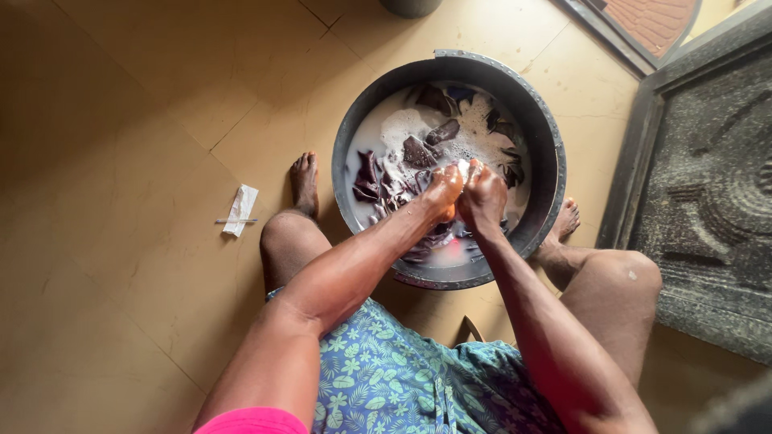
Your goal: The person washes clothes by hand in a large basin filled with soapy water, scrubbing and wringing out various garments.
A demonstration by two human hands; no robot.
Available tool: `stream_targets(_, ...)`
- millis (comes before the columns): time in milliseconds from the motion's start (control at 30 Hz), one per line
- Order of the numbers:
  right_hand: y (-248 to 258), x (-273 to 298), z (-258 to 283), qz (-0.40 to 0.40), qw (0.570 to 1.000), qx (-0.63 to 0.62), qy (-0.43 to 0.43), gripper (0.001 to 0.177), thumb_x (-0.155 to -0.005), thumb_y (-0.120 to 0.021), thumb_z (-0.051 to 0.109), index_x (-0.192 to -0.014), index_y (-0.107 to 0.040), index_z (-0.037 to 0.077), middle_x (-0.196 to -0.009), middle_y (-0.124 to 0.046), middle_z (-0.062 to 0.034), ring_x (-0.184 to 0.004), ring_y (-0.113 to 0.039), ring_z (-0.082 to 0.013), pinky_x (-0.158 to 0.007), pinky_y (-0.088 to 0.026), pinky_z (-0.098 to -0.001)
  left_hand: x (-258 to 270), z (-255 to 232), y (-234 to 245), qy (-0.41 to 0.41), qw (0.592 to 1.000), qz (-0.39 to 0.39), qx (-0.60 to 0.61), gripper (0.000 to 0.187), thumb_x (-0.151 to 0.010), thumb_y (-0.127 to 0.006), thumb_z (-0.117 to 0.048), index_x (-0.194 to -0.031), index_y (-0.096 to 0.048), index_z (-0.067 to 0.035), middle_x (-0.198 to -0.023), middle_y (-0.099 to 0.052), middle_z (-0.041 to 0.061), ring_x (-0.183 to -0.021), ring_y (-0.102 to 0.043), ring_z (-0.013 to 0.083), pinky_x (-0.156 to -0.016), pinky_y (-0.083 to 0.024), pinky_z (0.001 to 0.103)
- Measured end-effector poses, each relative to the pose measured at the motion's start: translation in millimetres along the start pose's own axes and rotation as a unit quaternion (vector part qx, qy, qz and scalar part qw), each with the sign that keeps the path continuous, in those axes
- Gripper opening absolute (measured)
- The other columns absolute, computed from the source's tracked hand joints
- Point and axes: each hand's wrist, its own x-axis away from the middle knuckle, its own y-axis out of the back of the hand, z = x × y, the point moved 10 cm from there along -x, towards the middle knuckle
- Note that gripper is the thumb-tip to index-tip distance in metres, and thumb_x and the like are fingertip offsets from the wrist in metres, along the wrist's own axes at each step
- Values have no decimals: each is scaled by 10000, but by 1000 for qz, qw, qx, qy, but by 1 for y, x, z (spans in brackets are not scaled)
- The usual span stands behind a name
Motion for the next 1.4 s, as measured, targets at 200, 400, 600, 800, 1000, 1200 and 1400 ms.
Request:
stream_targets(200, -59, 32, -61, 178, 772, -452, -409, 352, -927, -625, 387, -969, -607, 38, -696, -573, -132, -499, -528, -256, -408, -410, -418, 4, 13, -12, 40, 993, 46, -106, 795, -998, -205, -738, -1364, -513, -103, -1431, -467, 206, -1180, -535, 301, -942, -506, 559)
stream_targets(400, 10, 11, -3, 8, 906, -367, -208, 305, -865, -762, 143, -1108, -663, -13, -872, -717, -126, -651, -664, -166, -523, -551, -306, 10, -1, -14, 31, 992, 49, -109, 791, -994, -211, -744, -1350, -516, -107, -1401, -473, 197, -1161, -543, 293, -928, -513, 554)
stream_targets(600, 23, 40, 56, 67, 980, -138, -123, 288, -963, -596, 107, -1238, -629, 26, -860, -733, -143, -585, -699, -178, -455, -580, -338, -18, -28, 12, 15, 992, 36, -124, 785, -989, -217, -751, -1332, -520, -113, -1366, -480, 186, -1137, -553, 285, -911, -522, 548)
stream_targets(800, 0, 53, 68, 2, 992, -40, 116, 226, -1005, -590, 83, -1186, -599, -53, -808, -651, -132, -490, -588, -164, -385, -497, -309, -7, -16, 23, 21, 992, 42, -115, 781, -984, -224, -759, -1315, -524, -119, -1330, -487, 175, -1113, -563, 276, -895, -530, 541)
stream_targets(1000, -17, -4, -12, 50, 984, -158, -56, 391, -1014, -631, 397, -980, -711, 16, -747, -703, -140, -558, -624, -174, -495, -530, -323, 20, -16, -5, -5, 993, 66, -94, 776, -979, -230, -766, -1297, -527, -124, -1295, -494, 164, -1089, -572, 268, -878, -539, 535)
stream_targets(1200, -63, -27, -77, 161, 833, -447, -285, 376, -1009, -574, 311, -1118, -695, -28, -957, -685, -136, -805, -657, -188, -690, -573, -339, 36, -24, -25, -27, 991, 85, -95, 771, -974, -237, -773, -1280, -531, -130, -1260, -501, 153, -1065, -582, 259, -861, -548, 529)
stream_targets(1400, -9, -28, -23, 91, 818, -539, -181, 345, -928, -570, 30, -1227, -645, -124, -1047, -728, -184, -902, -720, -210, -797, -620, -308, 29, -31, -16, -28, 994, 66, -85, 767, -969, -243, -781, -1262, -535, -136, -1224, -508, 142, -1041, -592, 250, -844, -557, 523)
